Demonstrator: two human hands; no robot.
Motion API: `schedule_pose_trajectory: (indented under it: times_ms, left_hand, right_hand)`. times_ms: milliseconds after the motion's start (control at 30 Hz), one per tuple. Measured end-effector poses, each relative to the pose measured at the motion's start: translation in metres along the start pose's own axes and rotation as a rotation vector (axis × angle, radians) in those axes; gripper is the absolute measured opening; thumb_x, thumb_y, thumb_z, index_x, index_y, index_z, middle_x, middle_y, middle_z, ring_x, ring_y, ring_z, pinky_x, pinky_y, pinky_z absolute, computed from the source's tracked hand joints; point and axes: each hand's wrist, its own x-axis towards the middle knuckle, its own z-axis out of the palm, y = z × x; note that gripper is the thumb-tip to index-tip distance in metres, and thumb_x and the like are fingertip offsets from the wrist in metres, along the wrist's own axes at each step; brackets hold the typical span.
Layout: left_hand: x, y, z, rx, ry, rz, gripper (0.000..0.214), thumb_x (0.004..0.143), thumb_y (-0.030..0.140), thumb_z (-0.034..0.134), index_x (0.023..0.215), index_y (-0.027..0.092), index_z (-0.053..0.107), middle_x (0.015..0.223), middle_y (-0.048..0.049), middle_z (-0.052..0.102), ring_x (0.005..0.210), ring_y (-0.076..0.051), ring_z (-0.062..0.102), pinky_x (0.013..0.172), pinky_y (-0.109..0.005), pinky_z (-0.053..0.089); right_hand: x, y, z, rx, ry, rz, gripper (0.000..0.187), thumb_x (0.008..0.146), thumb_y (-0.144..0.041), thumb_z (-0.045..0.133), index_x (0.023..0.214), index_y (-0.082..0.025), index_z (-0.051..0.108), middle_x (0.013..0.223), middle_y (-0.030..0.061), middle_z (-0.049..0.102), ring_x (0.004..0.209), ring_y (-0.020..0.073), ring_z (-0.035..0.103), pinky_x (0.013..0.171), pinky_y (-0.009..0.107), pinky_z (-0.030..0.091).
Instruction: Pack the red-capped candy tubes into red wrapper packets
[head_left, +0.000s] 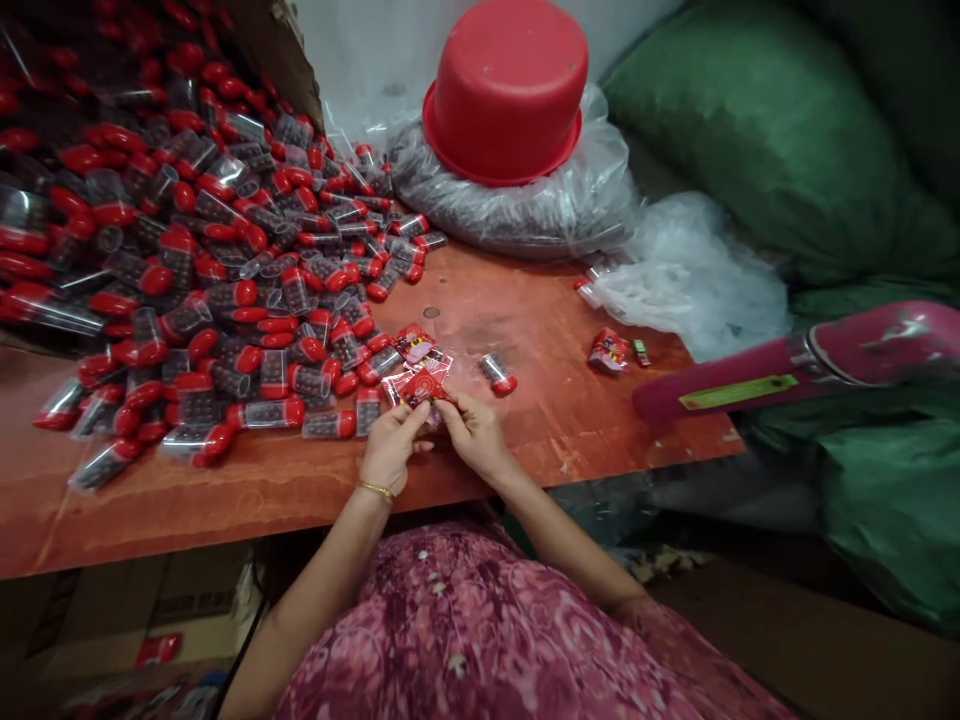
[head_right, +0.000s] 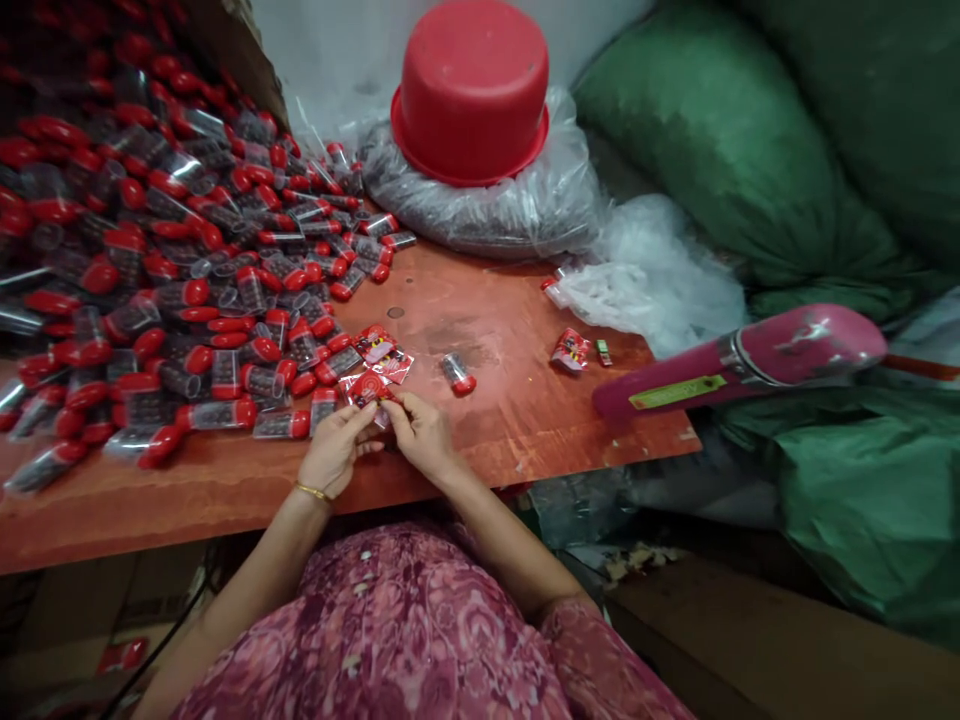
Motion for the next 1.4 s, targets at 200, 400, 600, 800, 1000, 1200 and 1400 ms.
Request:
schedule_pose_trajectory:
  times_ms: [200,400,600,800,1000,1200,1400]
  left_hand:
    - [0.009,0.005,-0.003,-0.031,0.085,0.056,0.051,0.028,0.047,0.083,0.052,0.012,0.055,0.049,0.0042,0.057,0.044,-0.005,0.049,0.041,-0.015,0.041]
    - [0.010,0.009,-0.003,-0.042,0.019,-0.006,0.050,0.032,0.045,0.084,0.063,0.012,0.062,0.055,0.0004,0.063,0.047,-0.008,0.056,0.044,-0.017,0.045]
    - [0.005,0.005,-0.006,-0.099,-0.011,-0.047,0.046,0.038,0.043,0.083,0.066,0.012,0.064,0.058,-0.0017,0.065,0.050,-0.010,0.059,0.045,-0.018,0.046]
    - [-0.001,0.001,-0.009,-0.127,-0.010,-0.040,0.042,0.045,0.042,0.082,0.070,0.012,0.065,0.063,-0.0029,0.066,0.054,-0.011,0.060,0.048,-0.019,0.046]
    - [-0.010,0.000,-0.001,-0.121,-0.015,0.014,0.049,0.032,0.048,0.083,0.059,0.012,0.064,0.056,-0.0013,0.064,0.050,-0.011,0.057,0.051,-0.022,0.047]
    - [-0.017,-0.001,-0.001,-0.090,0.019,0.114,0.040,0.039,0.043,0.083,0.057,0.012,0.065,0.056,-0.0010,0.065,0.051,-0.009,0.056,0.054,-0.022,0.045]
    - [-0.017,-0.003,-0.001,-0.138,0.008,0.141,0.041,0.040,0.038,0.083,0.067,0.013,0.065,0.065,-0.0007,0.068,0.058,-0.011,0.059,0.062,-0.025,0.049]
  right_hand:
    - [0.026,0.015,-0.046,-0.312,-0.205,-0.260,0.029,0.091,-0.023,0.032,0.093,-0.017,0.061,0.088,0.0065,0.065,0.081,0.0165,0.056,0.074,0.031,0.045]
    - [0.080,0.042,-0.117,-0.942,-0.682,-0.388,0.046,0.081,-0.007,0.043,0.124,-0.023,0.052,0.135,0.0082,0.047,0.121,0.0272,0.038,0.093,0.044,0.033]
    - [0.062,0.054,-0.120,-0.901,-0.617,-0.433,0.026,0.088,-0.026,0.045,0.106,-0.019,0.063,0.120,0.0111,0.059,0.111,0.0278,0.047,0.092,0.044,0.033]
    - [-0.006,0.021,-0.101,-0.252,-0.382,-0.043,0.030,0.088,-0.038,0.040,0.100,-0.019,0.060,0.073,0.0030,0.062,0.062,0.0146,0.054,0.057,0.026,0.043]
    - [-0.031,-0.023,-0.072,0.135,-0.316,0.265,0.026,0.079,-0.039,0.050,0.076,-0.016,0.062,0.052,-0.0034,0.049,0.046,0.0088,0.044,0.045,0.020,0.034]
    - [-0.027,-0.012,-0.057,0.283,-0.225,0.387,0.026,0.075,-0.041,0.053,0.074,-0.016,0.062,0.046,-0.0053,0.047,0.039,0.0073,0.040,0.040,0.020,0.033]
    - [-0.029,-0.011,-0.041,0.362,-0.201,0.360,0.030,0.077,-0.046,0.051,0.081,-0.018,0.060,0.046,-0.0057,0.048,0.036,0.0069,0.038,0.036,0.019,0.030]
